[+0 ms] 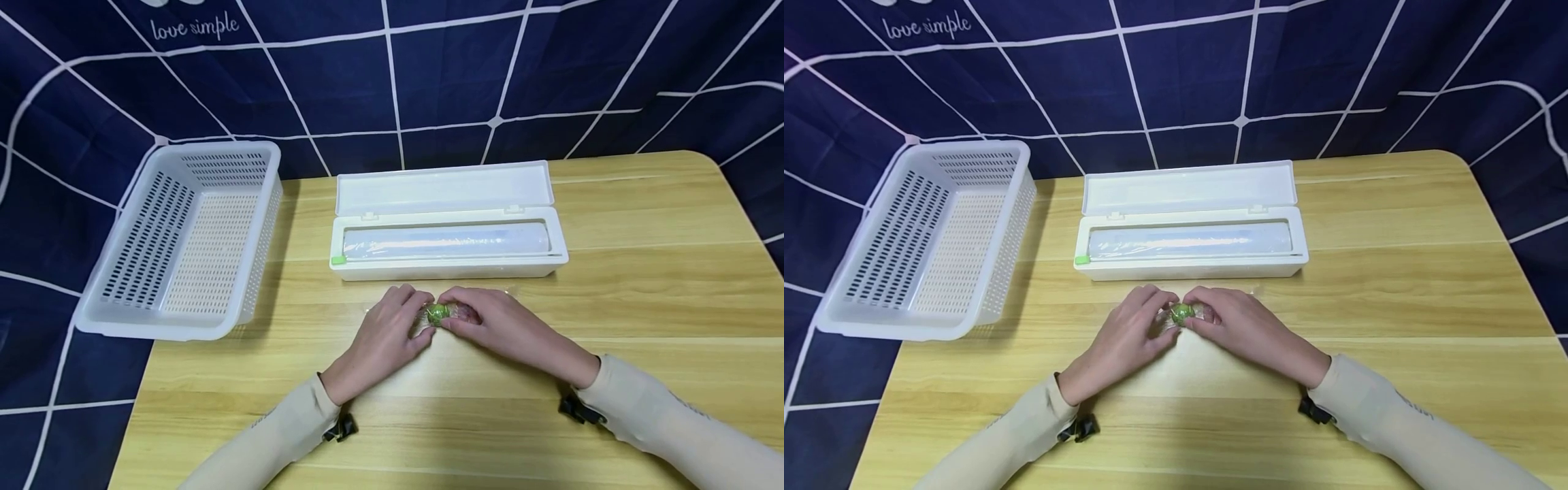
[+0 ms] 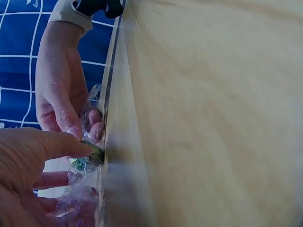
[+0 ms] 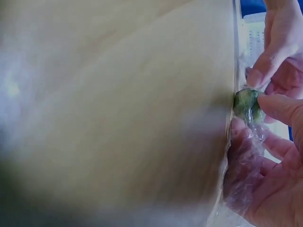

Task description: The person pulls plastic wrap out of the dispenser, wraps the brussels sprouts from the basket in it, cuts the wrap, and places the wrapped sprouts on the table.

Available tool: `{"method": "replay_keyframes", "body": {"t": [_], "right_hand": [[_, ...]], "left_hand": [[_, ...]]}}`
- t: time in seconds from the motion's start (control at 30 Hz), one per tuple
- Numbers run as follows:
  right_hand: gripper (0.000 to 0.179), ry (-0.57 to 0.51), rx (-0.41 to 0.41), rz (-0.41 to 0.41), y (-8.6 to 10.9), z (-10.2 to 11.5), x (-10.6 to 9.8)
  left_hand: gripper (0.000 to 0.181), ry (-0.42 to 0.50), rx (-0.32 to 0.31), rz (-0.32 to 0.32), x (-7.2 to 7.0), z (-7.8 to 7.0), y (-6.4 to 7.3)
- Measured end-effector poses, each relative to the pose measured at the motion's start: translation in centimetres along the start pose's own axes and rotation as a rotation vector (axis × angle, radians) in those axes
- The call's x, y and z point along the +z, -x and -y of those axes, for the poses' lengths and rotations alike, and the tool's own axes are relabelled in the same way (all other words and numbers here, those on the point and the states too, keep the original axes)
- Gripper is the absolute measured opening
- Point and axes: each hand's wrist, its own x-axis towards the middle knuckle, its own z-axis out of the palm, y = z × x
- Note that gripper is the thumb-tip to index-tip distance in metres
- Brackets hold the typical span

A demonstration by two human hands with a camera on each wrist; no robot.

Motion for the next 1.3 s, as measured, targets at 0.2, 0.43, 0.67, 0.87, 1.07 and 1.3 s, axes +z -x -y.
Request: {"method": "replay_keyframes", "body": {"t": [0.2,0.43,0.67,0.87,1.07,1.3], "right_hand": [[0.025,0.004,-0.004,0.002,0.0,0.1,0.0],[0.027,0.034,-0.018,-0.009,0.0,0.2,0.0],[0.042,0.139,-0.100,-0.101,-0.1,0.2,0.0],[0.038,0.142,-0.133,-0.127,-0.2,0.3,0.1],[0.045,0.152,-0.108,-0.102,-0.3,0.4,0.3],[0.049,0.184,-0.067,-0.076,-0.9,0.7,0.4]], "left_hand": [[0.035,0.027,0.085,-0.060,0.1,0.1,-0.3],[0.031,0.050,0.082,-0.054,0.1,-0.1,-0.6],[0.030,-0.014,0.083,-0.042,-0.1,-0.2,-1.0],[0.029,-0.009,0.035,-0.039,-0.2,-0.2,-1.0],[0.027,-0.012,0.025,-0.046,-0.3,0.0,-1.0],[0.020,-0.063,0.057,-0.047,-0.3,0.2,-1.0]]}}
